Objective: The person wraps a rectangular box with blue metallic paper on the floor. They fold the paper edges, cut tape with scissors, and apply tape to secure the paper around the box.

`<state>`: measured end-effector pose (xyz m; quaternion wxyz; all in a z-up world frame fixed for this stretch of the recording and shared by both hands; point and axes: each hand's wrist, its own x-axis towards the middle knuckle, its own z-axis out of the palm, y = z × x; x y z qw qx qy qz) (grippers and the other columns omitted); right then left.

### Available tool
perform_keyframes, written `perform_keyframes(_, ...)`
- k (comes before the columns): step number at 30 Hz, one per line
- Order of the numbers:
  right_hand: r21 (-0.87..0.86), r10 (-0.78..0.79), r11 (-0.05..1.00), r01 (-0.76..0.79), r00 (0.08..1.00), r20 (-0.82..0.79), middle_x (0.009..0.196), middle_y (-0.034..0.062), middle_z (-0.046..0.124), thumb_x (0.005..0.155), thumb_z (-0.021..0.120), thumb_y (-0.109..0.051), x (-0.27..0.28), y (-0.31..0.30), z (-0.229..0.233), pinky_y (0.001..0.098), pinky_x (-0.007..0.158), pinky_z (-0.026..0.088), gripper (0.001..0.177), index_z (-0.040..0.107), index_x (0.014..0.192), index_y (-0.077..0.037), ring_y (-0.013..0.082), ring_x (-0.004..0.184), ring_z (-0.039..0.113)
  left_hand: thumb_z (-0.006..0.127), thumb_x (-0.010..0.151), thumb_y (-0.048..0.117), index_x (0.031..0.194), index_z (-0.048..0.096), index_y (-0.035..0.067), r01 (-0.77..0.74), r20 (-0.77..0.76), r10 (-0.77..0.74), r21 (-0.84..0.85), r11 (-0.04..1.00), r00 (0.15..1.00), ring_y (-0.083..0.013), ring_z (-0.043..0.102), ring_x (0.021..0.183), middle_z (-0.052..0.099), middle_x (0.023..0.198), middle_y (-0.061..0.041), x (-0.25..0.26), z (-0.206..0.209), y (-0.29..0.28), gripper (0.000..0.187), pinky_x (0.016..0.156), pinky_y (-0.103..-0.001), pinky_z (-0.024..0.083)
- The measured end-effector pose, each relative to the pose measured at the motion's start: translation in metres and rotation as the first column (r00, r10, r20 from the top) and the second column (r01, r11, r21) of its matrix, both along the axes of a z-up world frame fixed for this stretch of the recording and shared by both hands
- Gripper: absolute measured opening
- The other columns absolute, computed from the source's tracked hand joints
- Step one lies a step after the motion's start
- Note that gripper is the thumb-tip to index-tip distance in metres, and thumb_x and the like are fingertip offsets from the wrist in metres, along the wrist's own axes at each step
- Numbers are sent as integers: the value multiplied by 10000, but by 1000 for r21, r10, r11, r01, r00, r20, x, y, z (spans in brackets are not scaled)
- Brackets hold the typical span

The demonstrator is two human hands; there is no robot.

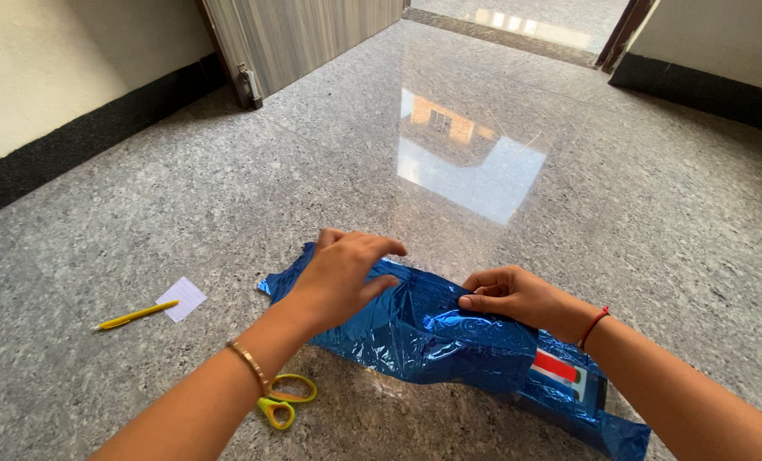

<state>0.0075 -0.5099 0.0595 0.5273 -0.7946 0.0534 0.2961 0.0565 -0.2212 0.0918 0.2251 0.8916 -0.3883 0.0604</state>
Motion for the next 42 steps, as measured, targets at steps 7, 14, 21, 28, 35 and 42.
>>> perform_keyframes(7,99,75,992,-81,995,62,857,55,812,879,725,-311,-4,-7,5,228,622,590,345,803,1090,-49,82,706,717,723,872,388,1231,662,220,134,-158,-120,82,988,980,-154,622,1164,733,1176,-1,8,-4,-47,401,1022,-397,267)
perform_keyframes(14,56,73,995,-78,994,76,846,33,794,895,716,-346,-11,-20,5,224,603,543,363,800,1053,-30,61,698,674,720,853,454,1033,752,239,193,-362,-124,162,968,924,-138,705,973,793,915,20,27,-16,-61,282,1029,-405,275)
perform_keyframes(21,98,40,994,-44,999,37,890,39,797,886,719,-344,-20,-37,6,243,703,563,372,784,1078,-32,75,785,700,774,843,412,965,766,173,259,-374,-229,32,965,899,-180,751,859,792,892,-16,47,-40,-68,269,827,-353,522)
perform_keyframes(28,62,71,995,-72,997,18,903,50,800,840,764,-347,-29,-61,4,237,767,558,374,758,1078,-58,92,831,713,774,845,342,989,772,154,241,-489,-206,11,970,848,-182,747,837,793,899,-37,48,-40,-83,237,768,-338,562)
perform_keyframes(35,46,-14,999,20,992,-123,908,57,761,843,773,-379,-45,-81,1,310,719,596,476,682,1121,-4,152,872,711,771,858,305,990,769,114,273,-551,-269,-75,959,790,-177,724,814,791,884,-61,48,-43,-97,233,750,-338,554)
perform_keyframes(42,235,-199,934,269,938,-282,987,102,775,867,679,-361,-58,-91,1,304,597,634,680,530,1421,5,134,736,749,766,869,287,991,771,108,310,-553,-325,-124,943,767,-157,723,825,792,897,-56,53,-51,-107,217,758,-324,553)
